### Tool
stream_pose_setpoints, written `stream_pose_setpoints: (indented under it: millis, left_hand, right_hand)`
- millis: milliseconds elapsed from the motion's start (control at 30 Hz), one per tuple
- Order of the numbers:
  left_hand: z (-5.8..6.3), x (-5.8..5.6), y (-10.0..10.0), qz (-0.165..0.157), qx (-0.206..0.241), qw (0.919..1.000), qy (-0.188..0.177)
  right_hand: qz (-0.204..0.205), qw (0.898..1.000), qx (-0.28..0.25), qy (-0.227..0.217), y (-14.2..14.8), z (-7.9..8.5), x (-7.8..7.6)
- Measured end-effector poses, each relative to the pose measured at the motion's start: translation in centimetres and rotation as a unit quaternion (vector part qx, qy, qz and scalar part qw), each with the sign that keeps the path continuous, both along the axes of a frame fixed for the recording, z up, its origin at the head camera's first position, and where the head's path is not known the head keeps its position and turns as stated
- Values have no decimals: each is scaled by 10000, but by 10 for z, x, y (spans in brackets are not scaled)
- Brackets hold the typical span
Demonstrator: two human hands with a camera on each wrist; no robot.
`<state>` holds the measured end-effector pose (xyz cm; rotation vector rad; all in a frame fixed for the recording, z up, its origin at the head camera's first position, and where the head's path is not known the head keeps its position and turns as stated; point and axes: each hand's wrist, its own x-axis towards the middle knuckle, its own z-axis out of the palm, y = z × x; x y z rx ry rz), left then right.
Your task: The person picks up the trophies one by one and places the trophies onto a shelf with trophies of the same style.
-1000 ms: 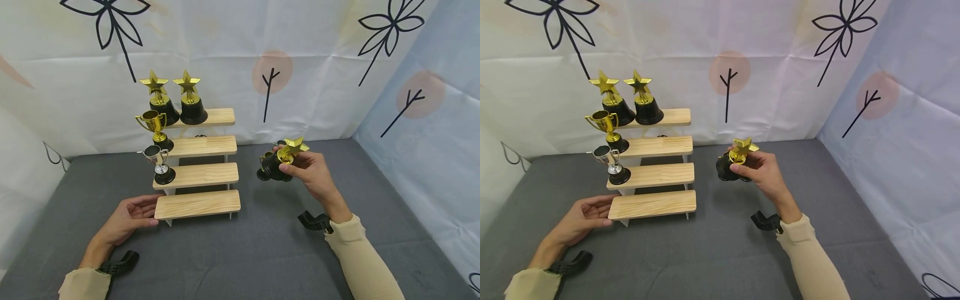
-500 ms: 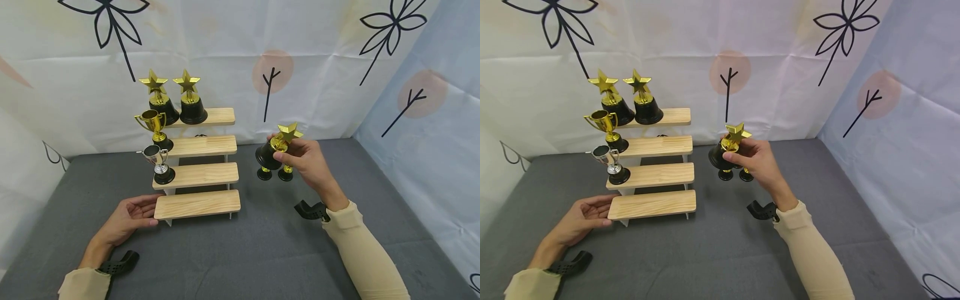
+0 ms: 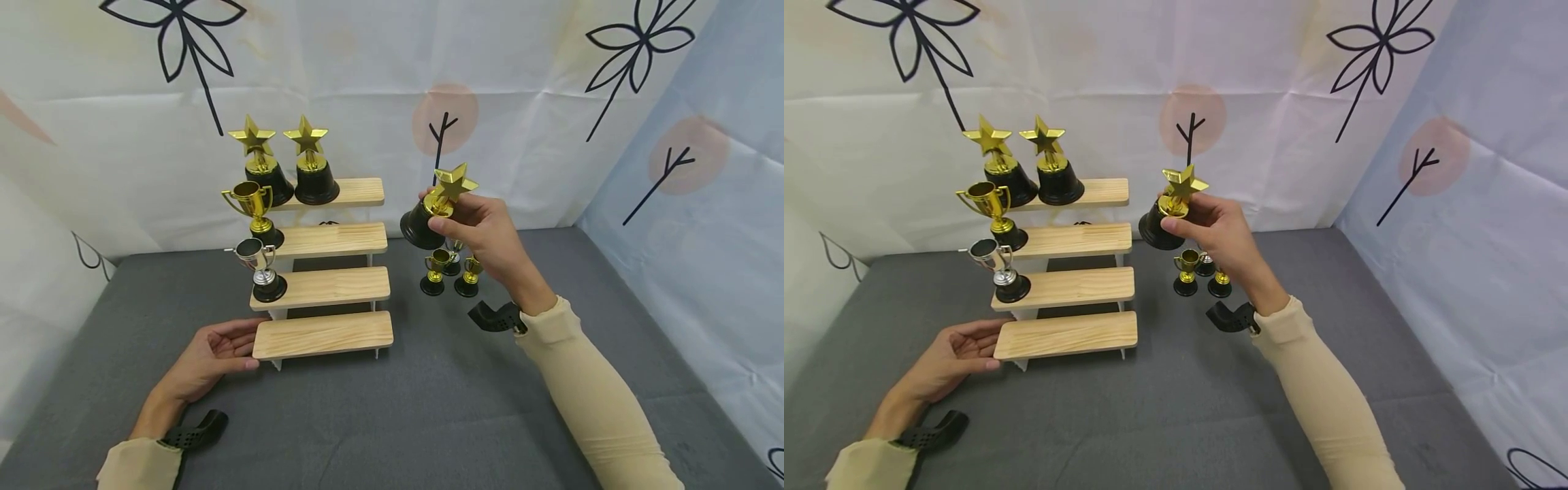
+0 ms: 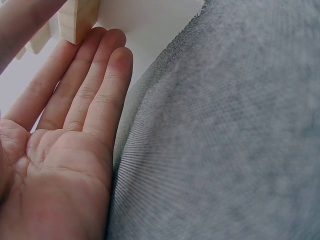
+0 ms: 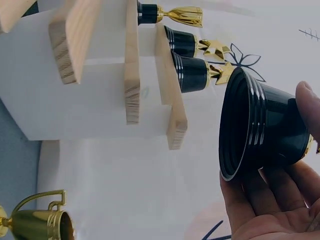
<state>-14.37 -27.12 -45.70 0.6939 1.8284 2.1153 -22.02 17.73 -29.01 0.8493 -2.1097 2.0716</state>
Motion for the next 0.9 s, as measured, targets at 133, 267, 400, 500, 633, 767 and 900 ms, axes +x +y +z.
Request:
stream_pose_setpoints:
  millis: [133, 267, 400, 500, 633, 767, 900]
  left_hand:
    - [-1, 0, -1, 1, -35, 10000, -16]
    - [-2, -1, -1, -10, -49, 10000, -18]
    - [-2, -1, -1, -4, -45, 10000, -14]
    - [-2, -1, -1, 1, -42, 10000, -9]
    - [-2, -1, -1, -12, -42, 10000, 4]
    - [-2, -1, -1, -17, -19, 10000, 12]
    - [-1, -1, 0, -38, 31, 10000, 11]
  right_hand:
    - [8, 10000, 0, 25, -6, 4, -6]
    - [68, 9999, -78, 24, -11, 8, -12]
    - [100, 9999, -67, 44, -15, 11, -16]
    - [78, 9999, 46, 64, -18, 15, -19]
    - [61, 9998, 199, 36, -23, 19, -23]
    - [51, 9994, 343, -34, -27, 22, -28]
    - [19, 9989, 475, -24, -31, 25, -31]
